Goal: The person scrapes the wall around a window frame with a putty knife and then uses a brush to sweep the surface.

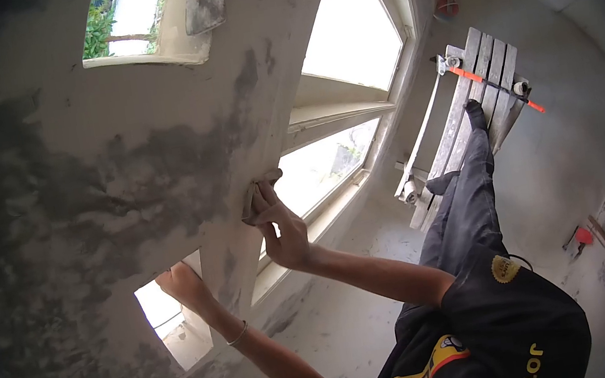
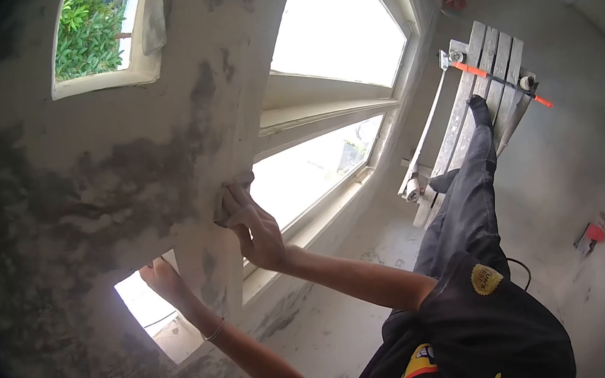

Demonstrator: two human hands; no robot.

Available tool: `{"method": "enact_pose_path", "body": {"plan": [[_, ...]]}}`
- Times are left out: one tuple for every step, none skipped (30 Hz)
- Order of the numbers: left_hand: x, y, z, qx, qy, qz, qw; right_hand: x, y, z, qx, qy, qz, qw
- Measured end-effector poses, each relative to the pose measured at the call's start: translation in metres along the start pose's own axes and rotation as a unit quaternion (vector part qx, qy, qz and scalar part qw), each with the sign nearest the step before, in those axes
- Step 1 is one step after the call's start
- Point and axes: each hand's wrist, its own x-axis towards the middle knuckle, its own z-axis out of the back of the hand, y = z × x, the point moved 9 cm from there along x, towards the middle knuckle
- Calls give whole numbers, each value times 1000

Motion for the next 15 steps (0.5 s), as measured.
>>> {"method": "enact_pose_path", "body": {"plan": [[0,-2,-2,-1,19,-2,1000,0,-8,2,8,8,-4,1000],[-1,-5,-2,-2,14,0,1000,6,-13,0,18,17,-8,1000],[-2,-7,-3,-3,15,-1,1000,25,-14,3,-6,-17,-38,999],[-2,-6,-3,-4,17,-1,1000,37,-19,4,5,-55,-37,998],[-1,1,-2,-1,12,3,1000,30,-18,-4,0,-42,-49,998],[1,6,0,9,-1,-7,1000,21,-15,-10,-6,-32,-60,998],[1,4,1,13,-18,-20,1000,3,-9,-13,27,-14,-70,997],[1,1,0,8,-19,-19,1000,-6,-3,-14,58,3,-81,995],[-1,0,-1,6,-7,-7,1000,-6,3,-13,39,28,-5,999],[-3,-1,0,3,4,5,1000,-7,-5,-7,39,29,-6,999],[-5,-4,1,4,4,6,1000,2,-9,-1,29,32,-6,999],[-6,-9,-1,-11,9,2,1000,18,-9,-2,21,37,-5,999],[-6,-10,-2,-23,12,1,1000,36,-16,5,-35,-40,-32,998],[-5,-4,0,-20,6,7,1000,52,-34,6,-4,-69,-160,985],[-3,1,-1,17,21,4,1000,59,-29,0,39,-83,-170,981]]}}
